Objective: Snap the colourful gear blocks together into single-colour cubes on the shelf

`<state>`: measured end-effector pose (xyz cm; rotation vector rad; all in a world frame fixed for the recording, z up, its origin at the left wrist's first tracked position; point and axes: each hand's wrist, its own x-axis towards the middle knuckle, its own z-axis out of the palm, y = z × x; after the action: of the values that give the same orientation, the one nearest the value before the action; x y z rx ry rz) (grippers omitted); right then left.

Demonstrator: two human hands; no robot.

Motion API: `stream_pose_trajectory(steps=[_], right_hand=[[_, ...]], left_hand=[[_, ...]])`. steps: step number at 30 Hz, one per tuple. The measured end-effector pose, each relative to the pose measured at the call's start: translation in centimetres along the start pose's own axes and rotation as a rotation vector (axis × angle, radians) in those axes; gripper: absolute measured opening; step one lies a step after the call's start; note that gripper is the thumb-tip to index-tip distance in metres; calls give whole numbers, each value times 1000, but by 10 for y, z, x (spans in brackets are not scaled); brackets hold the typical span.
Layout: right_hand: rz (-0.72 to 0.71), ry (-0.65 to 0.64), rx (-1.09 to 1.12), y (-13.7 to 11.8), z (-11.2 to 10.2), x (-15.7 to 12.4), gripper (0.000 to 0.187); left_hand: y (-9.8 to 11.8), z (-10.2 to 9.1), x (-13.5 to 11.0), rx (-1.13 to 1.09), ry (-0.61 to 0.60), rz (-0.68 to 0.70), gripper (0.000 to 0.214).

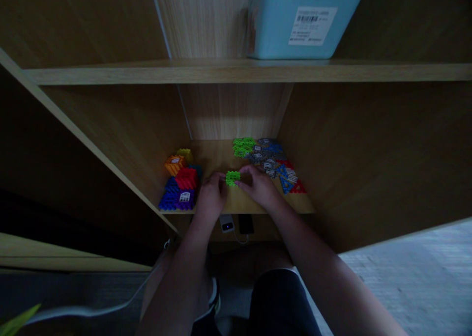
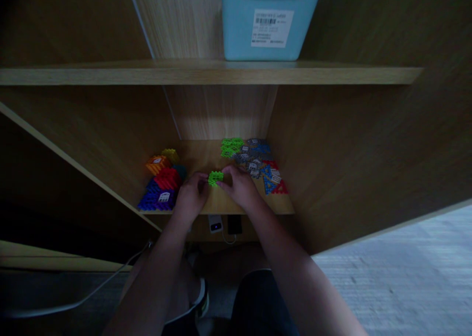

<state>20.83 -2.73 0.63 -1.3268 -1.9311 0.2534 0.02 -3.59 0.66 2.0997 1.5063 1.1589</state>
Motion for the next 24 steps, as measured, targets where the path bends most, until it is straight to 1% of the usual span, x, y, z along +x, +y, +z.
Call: stream_pose_trajectory(steps=[7,13,20,24], right_hand=[[-32,0,7,3,2,0,30],[-12,-27,-4,-1,-1,0,30],[0,-47,-13,0,0,-1,32],[-15,-22,-34,0,0,-1,31]], left_hand=[[1,0,0,6,6,-1,27],[1,-1,0,-4,-3,-5,29],[0,1,0,-10,4,-2,30],[0,0,0,-7,8,3,28]])
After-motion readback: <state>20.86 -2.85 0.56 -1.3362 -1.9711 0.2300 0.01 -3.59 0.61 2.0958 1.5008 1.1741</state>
